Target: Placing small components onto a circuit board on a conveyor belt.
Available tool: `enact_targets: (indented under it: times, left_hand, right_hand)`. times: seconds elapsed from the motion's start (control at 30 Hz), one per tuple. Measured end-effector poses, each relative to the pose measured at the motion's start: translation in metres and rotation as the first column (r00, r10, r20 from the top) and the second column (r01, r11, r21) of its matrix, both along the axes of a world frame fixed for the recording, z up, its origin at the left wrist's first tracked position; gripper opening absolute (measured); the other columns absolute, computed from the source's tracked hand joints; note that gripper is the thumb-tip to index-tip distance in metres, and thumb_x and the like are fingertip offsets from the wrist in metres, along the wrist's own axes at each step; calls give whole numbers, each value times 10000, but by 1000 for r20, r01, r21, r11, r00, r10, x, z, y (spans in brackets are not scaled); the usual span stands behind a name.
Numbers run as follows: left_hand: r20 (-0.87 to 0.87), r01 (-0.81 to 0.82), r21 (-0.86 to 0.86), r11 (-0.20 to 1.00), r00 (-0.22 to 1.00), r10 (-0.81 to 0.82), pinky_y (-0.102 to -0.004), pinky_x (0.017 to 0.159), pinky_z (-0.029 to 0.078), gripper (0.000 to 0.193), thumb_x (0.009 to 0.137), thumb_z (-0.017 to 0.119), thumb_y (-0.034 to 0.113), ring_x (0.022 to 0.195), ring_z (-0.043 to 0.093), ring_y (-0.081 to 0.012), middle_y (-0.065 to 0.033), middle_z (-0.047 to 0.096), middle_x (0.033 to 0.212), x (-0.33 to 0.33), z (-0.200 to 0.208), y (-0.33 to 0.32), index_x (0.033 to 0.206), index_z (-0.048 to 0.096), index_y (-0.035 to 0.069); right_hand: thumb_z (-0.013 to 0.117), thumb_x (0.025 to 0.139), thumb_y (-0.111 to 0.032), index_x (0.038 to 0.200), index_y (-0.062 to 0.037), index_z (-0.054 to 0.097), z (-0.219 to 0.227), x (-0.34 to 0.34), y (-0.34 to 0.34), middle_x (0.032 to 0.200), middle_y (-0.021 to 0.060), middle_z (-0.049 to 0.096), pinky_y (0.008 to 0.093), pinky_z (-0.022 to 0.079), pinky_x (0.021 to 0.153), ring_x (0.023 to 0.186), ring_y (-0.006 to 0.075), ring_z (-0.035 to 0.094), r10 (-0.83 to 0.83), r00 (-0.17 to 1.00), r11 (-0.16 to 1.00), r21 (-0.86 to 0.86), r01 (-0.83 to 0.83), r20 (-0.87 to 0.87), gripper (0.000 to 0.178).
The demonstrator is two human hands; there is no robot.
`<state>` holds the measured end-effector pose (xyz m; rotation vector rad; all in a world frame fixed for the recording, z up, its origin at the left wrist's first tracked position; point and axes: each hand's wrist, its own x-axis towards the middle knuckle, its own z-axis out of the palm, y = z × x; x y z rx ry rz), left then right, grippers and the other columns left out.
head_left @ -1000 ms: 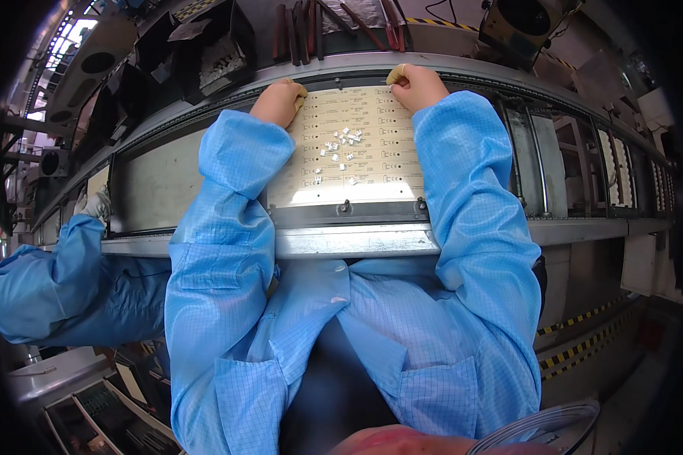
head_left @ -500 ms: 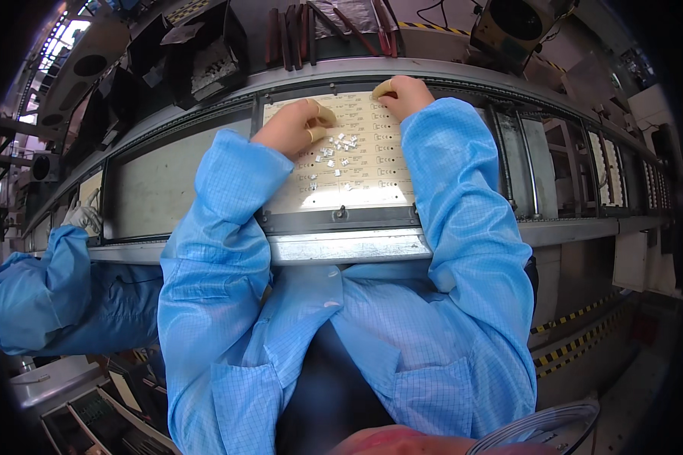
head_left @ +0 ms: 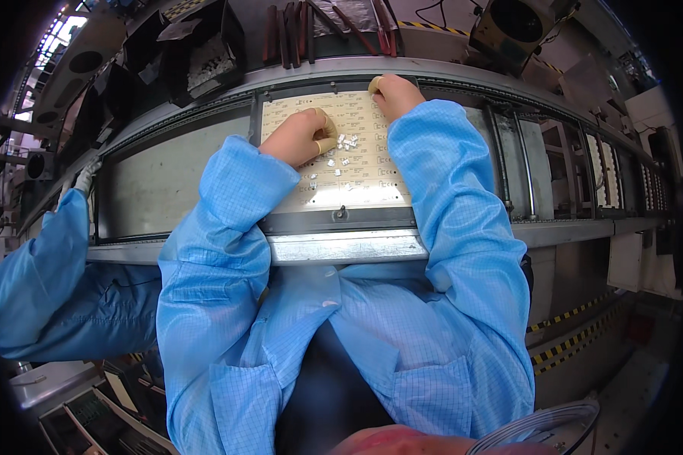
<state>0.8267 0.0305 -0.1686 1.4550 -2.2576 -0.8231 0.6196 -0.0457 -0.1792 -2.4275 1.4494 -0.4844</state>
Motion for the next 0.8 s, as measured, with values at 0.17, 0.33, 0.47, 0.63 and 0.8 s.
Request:
enact_targets:
  times: [0.17,0.33,0.47,0.63,0.8]
  left_hand:
    - [-154,-197,196,960,961,229,-235,587,460,85,811,620,41,622,550,-115,-62,580,723,8,9,-2,879,590,-1]
    - [-390,-344,238,908,823,413,-222,533,449,151,841,592,44,595,532,-84,-34,581,702,27,14,-16,980,579,-14]
    - [-363,-347,371,861,799,479,-225,618,479,176,872,559,45,642,562,-101,-69,608,776,40,14,-25,1023,583,-41]
    - [-219,-377,344,860,858,464,-246,695,490,194,859,560,35,696,592,-125,-83,630,817,38,14,-23,1037,595,-33]
    - [151,-194,-186,963,963,223,-295,765,483,176,812,591,33,834,604,-230,-123,625,913,35,11,-27,978,647,16]
  right_hand:
    - [570,827,-90,937,-21,632,-2,-1,-1,960,129,588,361,454,840,944,295,571,13,1000,1000,13,-13,-25,144]
    - [563,832,-92,944,-33,635,-10,-4,-8,977,119,581,354,455,846,949,282,571,118,989,991,-55,-124,-91,146]
    - [562,829,-81,995,-55,643,1,0,8,983,115,572,351,460,842,944,280,570,159,986,986,-35,-161,-50,186]
    - [568,825,-70,1023,-71,647,15,14,33,967,114,563,349,461,838,935,278,567,455,890,883,118,-454,21,213]
    - [581,815,-76,982,-53,641,6,17,34,958,126,558,343,462,825,921,288,563,480,877,864,174,-473,2,179]
